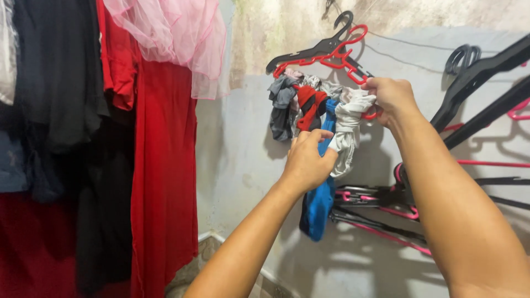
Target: Sorting laundry items from a basket and placing them onto plastic hangers.
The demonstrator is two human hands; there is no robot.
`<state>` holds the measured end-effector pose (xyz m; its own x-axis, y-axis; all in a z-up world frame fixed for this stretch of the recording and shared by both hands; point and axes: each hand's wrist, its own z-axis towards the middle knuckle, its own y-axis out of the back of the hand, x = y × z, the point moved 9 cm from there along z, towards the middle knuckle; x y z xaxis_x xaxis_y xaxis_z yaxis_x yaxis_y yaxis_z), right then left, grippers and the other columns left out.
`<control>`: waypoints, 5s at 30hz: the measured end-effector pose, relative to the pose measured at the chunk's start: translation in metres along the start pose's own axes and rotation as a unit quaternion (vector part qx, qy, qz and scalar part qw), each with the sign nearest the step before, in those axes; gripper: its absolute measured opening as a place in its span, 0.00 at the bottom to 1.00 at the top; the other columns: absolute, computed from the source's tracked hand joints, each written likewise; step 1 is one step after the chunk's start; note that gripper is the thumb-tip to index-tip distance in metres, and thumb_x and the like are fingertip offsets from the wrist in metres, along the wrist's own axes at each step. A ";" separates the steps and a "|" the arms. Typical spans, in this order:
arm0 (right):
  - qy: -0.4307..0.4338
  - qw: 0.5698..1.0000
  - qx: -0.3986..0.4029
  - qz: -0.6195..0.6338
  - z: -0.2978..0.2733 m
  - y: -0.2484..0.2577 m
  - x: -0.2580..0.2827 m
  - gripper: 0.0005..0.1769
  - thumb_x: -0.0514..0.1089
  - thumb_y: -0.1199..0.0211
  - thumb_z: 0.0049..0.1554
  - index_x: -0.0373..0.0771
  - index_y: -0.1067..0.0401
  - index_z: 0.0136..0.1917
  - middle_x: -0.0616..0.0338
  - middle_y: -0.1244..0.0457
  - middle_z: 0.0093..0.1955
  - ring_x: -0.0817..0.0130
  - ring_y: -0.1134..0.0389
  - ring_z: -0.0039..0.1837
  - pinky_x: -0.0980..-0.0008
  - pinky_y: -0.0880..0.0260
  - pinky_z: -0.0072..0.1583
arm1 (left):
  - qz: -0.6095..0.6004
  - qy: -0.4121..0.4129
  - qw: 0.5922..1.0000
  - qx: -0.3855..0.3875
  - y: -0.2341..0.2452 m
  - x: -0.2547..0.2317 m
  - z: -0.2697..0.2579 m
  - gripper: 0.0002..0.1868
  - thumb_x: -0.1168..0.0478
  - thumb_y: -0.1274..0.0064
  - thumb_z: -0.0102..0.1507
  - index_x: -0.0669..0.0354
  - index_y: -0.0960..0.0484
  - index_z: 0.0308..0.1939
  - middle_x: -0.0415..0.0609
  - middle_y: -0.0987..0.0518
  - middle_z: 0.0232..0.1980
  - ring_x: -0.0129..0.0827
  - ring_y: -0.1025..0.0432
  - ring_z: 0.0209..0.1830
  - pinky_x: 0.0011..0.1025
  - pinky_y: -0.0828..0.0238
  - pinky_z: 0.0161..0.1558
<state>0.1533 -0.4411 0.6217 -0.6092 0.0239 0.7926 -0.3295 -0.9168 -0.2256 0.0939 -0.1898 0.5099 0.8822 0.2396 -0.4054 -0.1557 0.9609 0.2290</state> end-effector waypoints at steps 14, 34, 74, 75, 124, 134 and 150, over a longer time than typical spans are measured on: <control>0.409 0.810 -0.036 -0.418 -0.242 0.025 -0.017 0.19 0.38 0.33 0.58 0.32 0.27 0.63 0.41 0.38 0.65 0.48 0.37 0.69 0.57 0.35 0.68 | -0.091 0.085 0.992 -0.030 0.035 0.066 -0.124 0.18 0.61 0.45 0.60 0.59 0.19 0.54 0.57 0.20 0.52 0.44 0.25 0.56 0.38 0.29 0.59; 0.035 0.909 -0.018 -0.416 -0.443 0.168 -0.148 0.08 0.36 0.37 0.62 0.38 0.21 0.54 0.58 0.30 0.50 0.72 0.30 0.52 0.73 0.30 0.55 | -0.214 0.358 0.897 0.143 -0.034 0.084 -0.344 0.14 0.64 0.46 0.63 0.61 0.18 0.52 0.42 0.19 0.45 0.23 0.26 0.44 0.24 0.27 0.47; 0.055 0.976 -0.152 0.149 -0.242 0.234 -0.156 0.06 0.37 0.46 0.71 0.42 0.38 0.61 0.55 0.34 0.55 0.55 0.26 0.52 0.41 0.21 0.53 | -0.215 0.299 0.921 0.125 -0.071 0.080 -0.286 0.11 0.63 0.48 0.65 0.61 0.16 0.49 0.42 0.19 0.37 0.24 0.27 0.37 0.25 0.28 0.42; 0.065 0.974 -0.148 0.160 -0.238 0.234 -0.152 0.08 0.35 0.45 0.69 0.42 0.39 0.60 0.53 0.35 0.52 0.53 0.26 0.51 0.38 0.22 0.53 | -0.223 0.311 0.915 0.129 -0.077 0.085 -0.287 0.11 0.63 0.48 0.64 0.61 0.16 0.49 0.42 0.20 0.35 0.23 0.28 0.35 0.25 0.29 0.40; 0.040 0.971 -0.173 0.159 -0.239 0.229 -0.189 0.06 0.42 0.44 0.69 0.37 0.34 0.55 0.51 0.32 0.52 0.57 0.26 0.53 0.51 0.22 0.56 | -0.514 0.348 0.778 -0.102 -0.118 0.165 -0.192 0.12 0.68 0.51 0.69 0.63 0.27 0.57 0.53 0.18 0.47 0.39 0.19 0.42 0.39 0.16 0.44; 0.049 0.966 -0.124 0.222 -0.216 0.220 -0.180 0.28 0.41 0.44 0.71 0.55 0.48 0.80 0.52 0.33 0.57 0.55 0.27 0.56 0.52 0.23 0.57 | -0.548 0.327 0.763 -0.099 -0.125 0.165 -0.187 0.16 0.72 0.51 0.67 0.61 0.28 0.59 0.53 0.19 0.50 0.42 0.19 0.45 0.42 0.18 0.46; 0.060 0.979 -0.074 0.182 -0.196 0.207 -0.163 0.24 0.45 0.39 0.72 0.54 0.39 0.78 0.53 0.33 0.59 0.56 0.27 0.56 0.54 0.22 0.56 | -0.605 0.351 0.702 -0.132 -0.151 0.180 -0.204 0.16 0.73 0.53 0.68 0.59 0.28 0.59 0.52 0.22 0.51 0.43 0.22 0.48 0.49 0.18 0.51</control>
<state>0.0432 -0.5566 0.3351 -0.7829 -0.2396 0.5742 -0.1704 -0.8050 -0.5683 0.1855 -0.2631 0.2214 0.0184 -0.8545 -0.5191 0.3602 0.4900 -0.7939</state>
